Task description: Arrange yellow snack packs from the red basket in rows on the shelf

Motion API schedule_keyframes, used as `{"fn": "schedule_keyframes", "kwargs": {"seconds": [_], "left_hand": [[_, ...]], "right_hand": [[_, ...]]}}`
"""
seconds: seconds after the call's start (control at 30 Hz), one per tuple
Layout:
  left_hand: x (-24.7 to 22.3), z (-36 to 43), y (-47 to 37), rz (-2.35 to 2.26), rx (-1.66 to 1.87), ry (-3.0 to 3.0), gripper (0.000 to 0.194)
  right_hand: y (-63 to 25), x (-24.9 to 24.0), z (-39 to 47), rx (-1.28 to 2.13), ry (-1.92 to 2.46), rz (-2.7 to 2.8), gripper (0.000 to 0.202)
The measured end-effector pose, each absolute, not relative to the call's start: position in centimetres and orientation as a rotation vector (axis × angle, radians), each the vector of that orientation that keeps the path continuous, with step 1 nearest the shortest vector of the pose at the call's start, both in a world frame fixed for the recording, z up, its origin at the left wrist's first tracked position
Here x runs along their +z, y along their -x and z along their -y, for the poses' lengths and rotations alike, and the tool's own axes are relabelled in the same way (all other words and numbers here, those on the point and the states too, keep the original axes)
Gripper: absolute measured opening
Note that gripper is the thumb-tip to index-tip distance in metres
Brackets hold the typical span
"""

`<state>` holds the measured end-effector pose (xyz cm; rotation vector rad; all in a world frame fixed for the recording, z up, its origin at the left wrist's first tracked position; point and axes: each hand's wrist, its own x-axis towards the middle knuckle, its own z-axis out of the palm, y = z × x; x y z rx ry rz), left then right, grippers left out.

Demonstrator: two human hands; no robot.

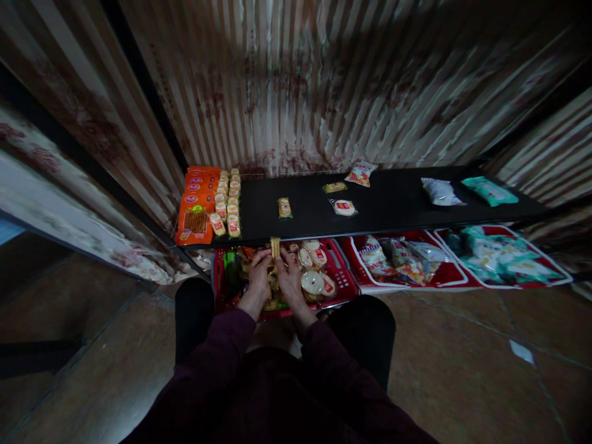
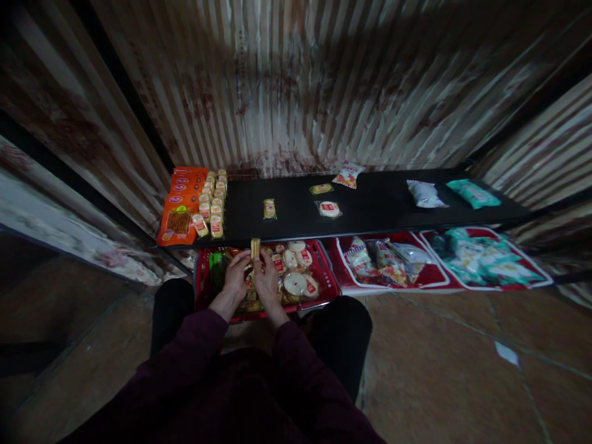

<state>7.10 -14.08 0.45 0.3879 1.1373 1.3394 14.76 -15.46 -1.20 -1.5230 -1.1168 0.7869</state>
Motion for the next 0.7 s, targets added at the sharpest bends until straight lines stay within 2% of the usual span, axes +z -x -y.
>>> {"fn": "schedule_keyframes", "kwargs": {"seconds": [0.47,0.7], "left_hand": [[0.39,14.09,-7.31,-1.143,1.353,-0.433,0.022],[0.62,14.07,-7.33,-1.146,1.371,-0.464,0.022]], "right_hand": [[-14.67,-1.7,15.12,0.888,1.47,0.978,0.049],[-14.7,-1.28,15.12,0.957,1.396,0.893,0.045]]}}
